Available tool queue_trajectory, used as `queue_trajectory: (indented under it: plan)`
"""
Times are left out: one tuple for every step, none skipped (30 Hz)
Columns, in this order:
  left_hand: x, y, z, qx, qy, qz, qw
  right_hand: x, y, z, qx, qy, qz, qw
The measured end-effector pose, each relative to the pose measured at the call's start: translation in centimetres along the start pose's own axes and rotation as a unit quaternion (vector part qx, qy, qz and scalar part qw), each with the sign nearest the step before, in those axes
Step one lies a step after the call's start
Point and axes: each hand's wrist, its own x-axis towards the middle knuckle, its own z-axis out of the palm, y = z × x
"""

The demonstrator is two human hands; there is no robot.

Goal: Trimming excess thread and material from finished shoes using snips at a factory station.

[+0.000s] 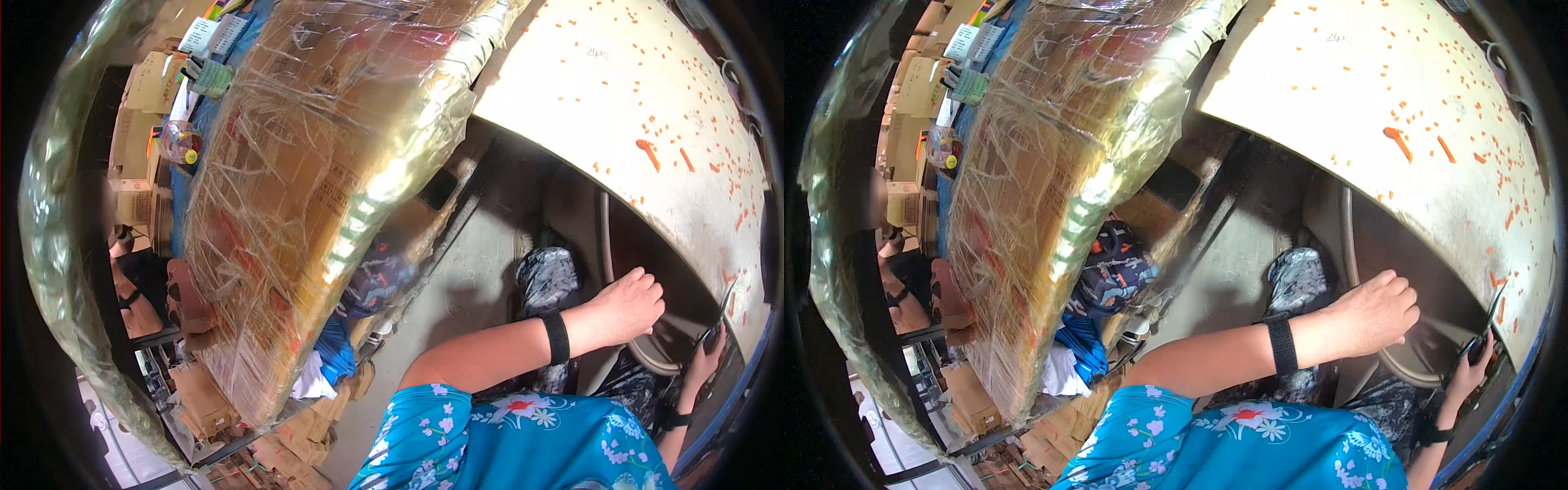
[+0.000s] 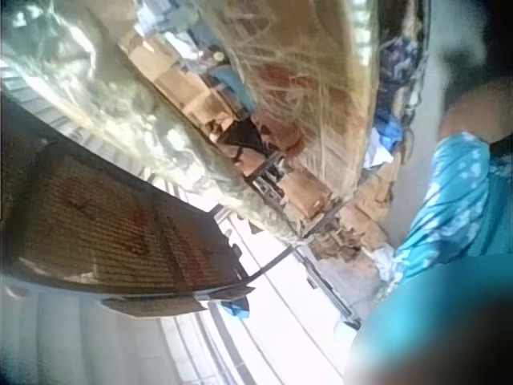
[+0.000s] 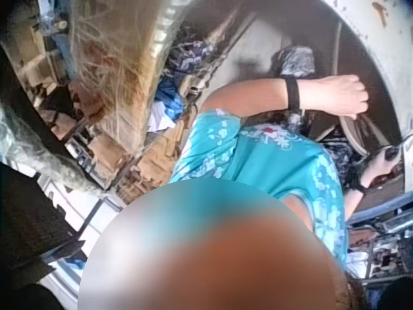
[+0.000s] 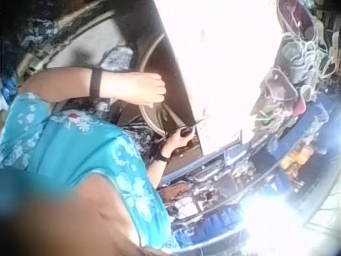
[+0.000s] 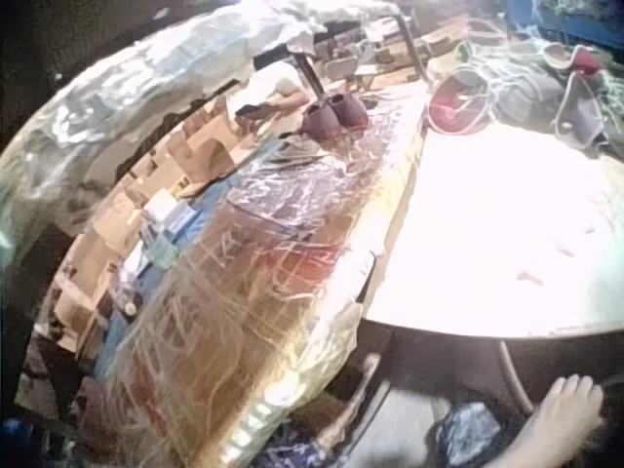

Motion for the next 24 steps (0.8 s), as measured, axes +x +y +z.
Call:
queue_trajectory:
  plan:
    - [0.2,-0.2,0.5,-0.001,-0.001,-0.001,1.0,-0.3,-0.1,-0.2,-0.001,-0.002,0.001,1.0]
    - [0.4,-0.3,0.8,-0.035,-0.078,-0.039,0.996,-0.6,-0.1,-0.3,0.003,0.005,0.014,1.0]
    - [0.7,-0.5,1.2,-0.068,-0.154,-0.074,0.983,-0.7,0.1,-0.4,0.006,0.013,0.027,1.0]
    - [1.1,-0.5,1.4,-0.067,-0.168,-0.065,0.981,-0.7,0.2,-0.6,0.004,0.01,0.011,1.0]
    - [1.2,-0.5,1.5,-0.066,-0.169,-0.067,0.981,-0.6,0.2,-0.6,0.005,0.008,0.011,1.0]
    - [1.4,-0.4,1.2,-0.065,-0.159,-0.085,0.981,-0.6,0.1,-0.6,-0.001,0.008,-0.003,1.0]
    - [1.4,-0.4,1.0,-0.064,-0.15,-0.104,0.981,-0.5,-0.1,-0.6,-0.006,0.008,-0.017,1.0]
    - [1.4,-0.5,1.1,-0.062,-0.15,-0.106,0.981,-0.4,-0.2,-0.5,-0.01,0.01,-0.014,1.0]
    - [1.3,-0.4,1.4,-0.057,-0.117,-0.11,0.985,-0.5,-0.2,-0.5,-0.008,0.009,-0.015,1.0]
    - [1.2,-0.3,1.5,-0.053,-0.082,-0.115,0.989,-0.5,-0.4,-0.5,-0.003,0.008,-0.011,1.0]
    - [1.1,-0.3,1.6,-0.051,-0.081,-0.117,0.989,-0.5,-0.5,-0.5,0.002,0.007,-0.008,1.0]
    - [1.2,-0.5,1.7,-0.04,-0.077,-0.119,0.989,-0.4,-0.4,-0.4,0.004,0.007,-0.012,1.0]
    - [1.2,-0.5,1.8,-0.03,-0.073,-0.121,0.99,-0.1,-0.1,-0.3,-0.001,0.007,-0.011,1.0]
    - [1.3,-0.6,1.9,-0.027,-0.068,-0.122,0.99,0.1,0.2,-0.2,-0.005,0.007,-0.012,1.0]
    - [1.2,-0.6,2.0,-0.032,-0.066,-0.129,0.989,0.2,0.2,-0.1,-0.003,0.008,-0.017,1.0]
    - [1.2,-0.6,2.1,-0.037,-0.063,-0.137,0.988,0.4,0.1,0.1,0.007,0.002,-0.008,1.0]
    - [1.1,-0.5,2.1,-0.032,-0.058,-0.139,0.988,0.6,-0.1,0.2,0.019,-0.003,0.001,1.0]
    - [1.3,-0.6,2.3,-0.036,-0.054,-0.143,0.988,1.0,0.1,0.0,0.021,0.0,-0.006,1.0]
    - [1.3,-0.7,2.4,-0.037,-0.051,-0.15,0.987,1.3,0.4,0.2,0.007,-0.003,-0.004,1.0]
    - [1.4,-0.7,2.6,-0.028,-0.044,-0.151,0.987,1.3,0.5,0.2,-0.007,-0.005,-0.002,1.0]
    - [1.6,-0.8,3.0,-0.017,-0.053,-0.147,0.988,1.3,0.3,0.2,0.019,-0.007,-0.004,1.0]
    - [1.7,-0.5,3.1,-0.007,-0.062,-0.143,0.988,1.2,0.7,0.0,-0.002,0.0,0.002,1.0]
    - [1.6,-0.3,3.0,0.002,-0.057,-0.142,0.988,1.2,1.0,-0.1,-0.022,0.008,0.008,1.0]
    - [1.5,-0.3,3.0,0.004,-0.063,-0.15,0.987,1.2,0.1,0.1,-0.045,0.01,-0.014,0.999]
